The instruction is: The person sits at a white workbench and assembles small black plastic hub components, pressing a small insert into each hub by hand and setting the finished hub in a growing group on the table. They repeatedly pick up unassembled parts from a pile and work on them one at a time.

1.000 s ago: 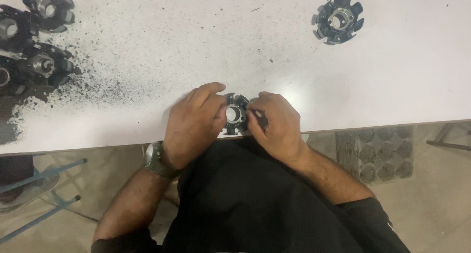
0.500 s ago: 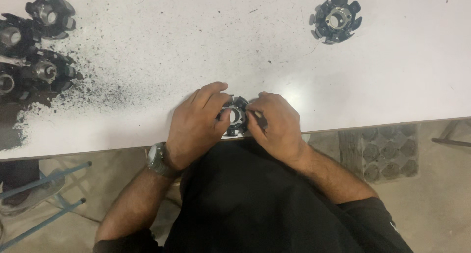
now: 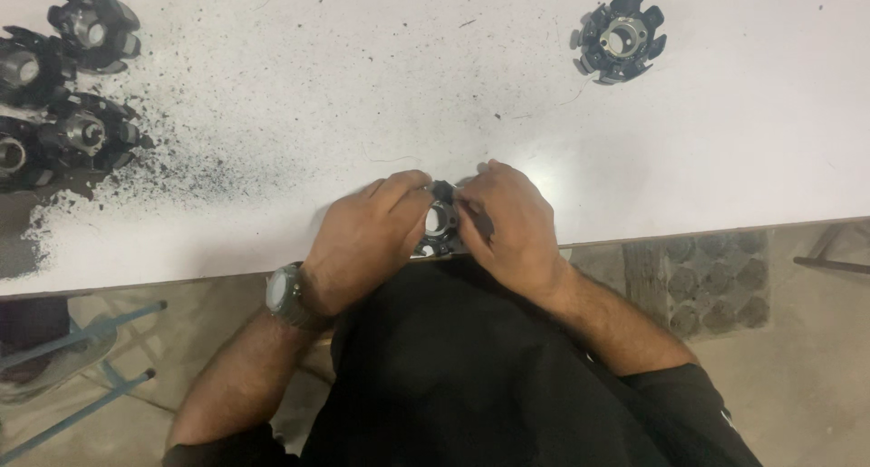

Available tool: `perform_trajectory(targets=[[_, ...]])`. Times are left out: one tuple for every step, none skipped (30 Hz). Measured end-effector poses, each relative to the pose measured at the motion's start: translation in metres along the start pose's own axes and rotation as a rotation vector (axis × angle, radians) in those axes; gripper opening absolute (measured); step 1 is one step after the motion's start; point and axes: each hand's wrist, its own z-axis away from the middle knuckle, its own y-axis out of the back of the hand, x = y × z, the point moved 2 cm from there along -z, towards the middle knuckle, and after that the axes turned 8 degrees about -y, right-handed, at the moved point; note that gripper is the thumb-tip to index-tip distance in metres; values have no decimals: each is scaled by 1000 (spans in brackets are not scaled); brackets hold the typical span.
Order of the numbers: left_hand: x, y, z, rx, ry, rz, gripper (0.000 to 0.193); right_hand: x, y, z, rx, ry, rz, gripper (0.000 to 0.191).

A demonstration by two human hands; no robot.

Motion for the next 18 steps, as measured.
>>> perform_trajectory(targets=[[0,-1,1,38,30,10,21,0,1,1,14,24,-14,25],[1,-2,2,51,47,26,19,0,2,2,15,45,-32,26],[1,-4,3,63,67,42,16,-1,3,4,13,66,-53,26],[2,-5,5,74,89,59,14,-1,3,6,10,85,-76,27],[2,-7,6,73,109,73,14,-1,1,8,-6,86,-67,27],[2,-9,8,73,127,86,14,-2,-1,10,-20,87,-57,28],[2,-11,10,74,143,97,14,-1,-3,11,-32,91,-47,28],[2,-13,12,89,146,97,16,-1,-5,12,-28,80,-38,28],[2,-14,14,105,149,95,17,-1,-7,12,-24,71,-28,29],[2,-15,15,121,152,94,19,0,-9,13,-21,61,-18,29],[1,-16,17,120,153,95,19,0,-10,13,-18,64,-7,29],[1,-18,18,121,154,96,19,2,-11,13,-16,67,4,29],[1,-19,19,121,155,98,19,2,-11,13,-15,70,15,30],[1,-19,19,114,152,97,20,3,-11,13,-18,76,13,30],[1,-20,19,108,148,95,21,3,-11,13,-19,84,12,31],[1,-21,19,102,145,93,22,4,-11,13,-22,92,9,31],[1,-22,20,88,145,95,23,4,-11,13,-9,106,-2,31],[1,-23,20,76,146,96,24,4,-12,14,3,121,-14,32]])
